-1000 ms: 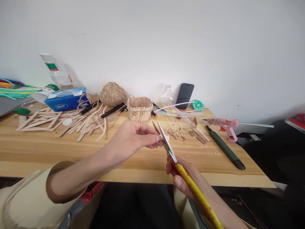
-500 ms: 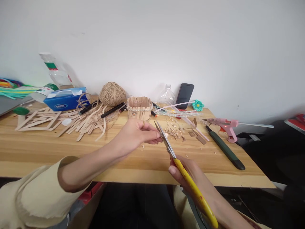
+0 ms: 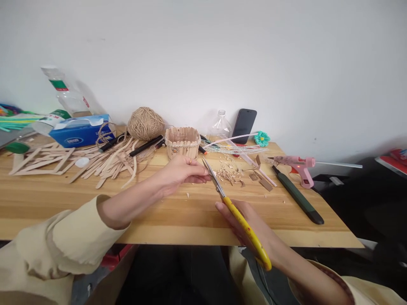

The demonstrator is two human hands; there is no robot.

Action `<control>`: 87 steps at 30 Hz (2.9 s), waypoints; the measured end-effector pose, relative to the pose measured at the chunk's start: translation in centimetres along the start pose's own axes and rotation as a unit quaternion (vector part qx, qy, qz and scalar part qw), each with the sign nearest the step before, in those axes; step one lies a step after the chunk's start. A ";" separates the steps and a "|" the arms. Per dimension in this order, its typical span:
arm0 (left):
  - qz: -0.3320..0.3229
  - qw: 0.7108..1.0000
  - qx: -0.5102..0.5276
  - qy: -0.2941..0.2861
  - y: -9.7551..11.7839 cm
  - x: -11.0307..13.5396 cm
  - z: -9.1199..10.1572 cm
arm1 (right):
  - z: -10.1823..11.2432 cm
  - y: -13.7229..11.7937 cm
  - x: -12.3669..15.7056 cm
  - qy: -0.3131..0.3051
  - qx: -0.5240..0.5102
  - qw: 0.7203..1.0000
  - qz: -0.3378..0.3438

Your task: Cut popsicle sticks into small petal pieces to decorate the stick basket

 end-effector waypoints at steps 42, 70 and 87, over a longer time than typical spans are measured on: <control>0.133 0.988 0.033 -0.078 -4.5 -4.7 -0.8 | 0.6 4.2 -1.0 -0.038 -0.066 0.964 -0.253; -0.056 0.845 -0.531 -0.025 -2.8 0.8 5.6 | -1.1 -3.1 -4.8 0.065 0.256 0.930 0.254; -0.137 0.818 -0.559 -0.005 -3.5 0.9 4.7 | -3.3 -2.1 -7.8 0.057 0.147 0.965 0.211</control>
Point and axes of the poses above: each hand's wrist, its own x-axis away from the middle knuckle, its own z-axis out of the back of the hand, y = z × x, the point moved 8 cm from there along -x, towards the middle knuckle, and after that the axes turned 4 degrees about z, right-handed, at the moved point
